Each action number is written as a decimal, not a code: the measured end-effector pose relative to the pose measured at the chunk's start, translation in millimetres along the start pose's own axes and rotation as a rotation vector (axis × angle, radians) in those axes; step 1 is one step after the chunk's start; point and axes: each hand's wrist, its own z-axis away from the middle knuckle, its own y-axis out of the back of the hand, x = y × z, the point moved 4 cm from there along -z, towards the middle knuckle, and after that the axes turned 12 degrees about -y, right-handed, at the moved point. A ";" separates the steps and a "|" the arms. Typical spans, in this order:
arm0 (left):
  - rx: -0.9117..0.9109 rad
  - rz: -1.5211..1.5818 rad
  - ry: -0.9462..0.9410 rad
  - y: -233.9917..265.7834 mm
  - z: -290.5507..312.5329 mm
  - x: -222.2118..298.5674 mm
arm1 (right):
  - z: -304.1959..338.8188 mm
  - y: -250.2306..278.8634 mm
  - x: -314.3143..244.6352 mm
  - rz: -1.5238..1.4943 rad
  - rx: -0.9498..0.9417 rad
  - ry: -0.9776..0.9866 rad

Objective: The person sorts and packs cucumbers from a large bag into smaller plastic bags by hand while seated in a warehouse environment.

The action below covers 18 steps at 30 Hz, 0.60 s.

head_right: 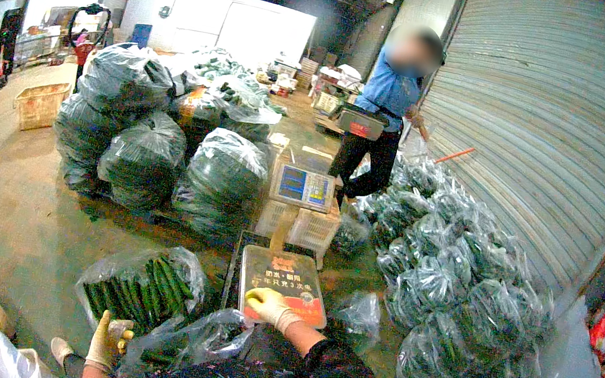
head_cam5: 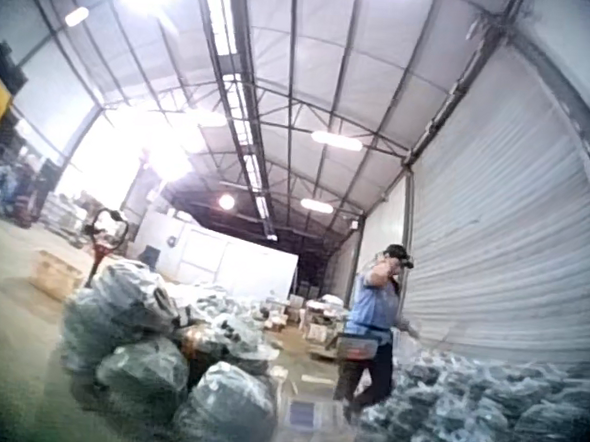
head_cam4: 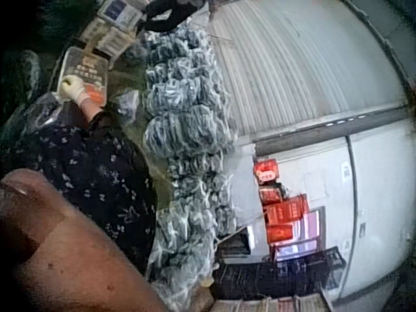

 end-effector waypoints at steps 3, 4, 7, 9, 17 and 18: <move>0.006 -0.059 -0.119 4.8 5.8 4.9 | 5.0 -7.0 29.0 0.075 0.166 -0.071; -0.004 -0.055 -0.076 1.5 10.4 7.9 | 9.4 -12.6 36.4 0.075 0.212 -0.076; 0.006 -0.004 -0.013 15.9 10.0 3.2 | 19.2 -27.8 35.7 0.109 0.202 -0.156; 0.032 -0.018 -0.043 16.8 6.9 -0.6 | 22.3 -26.4 34.4 0.204 0.271 -0.086; 0.029 -0.033 -0.012 12.0 5.1 1.8 | 19.2 -29.1 32.9 0.218 0.186 -0.123; 0.045 -0.038 -0.008 12.3 4.7 -0.8 | 18.5 -29.1 33.4 0.223 0.176 -0.131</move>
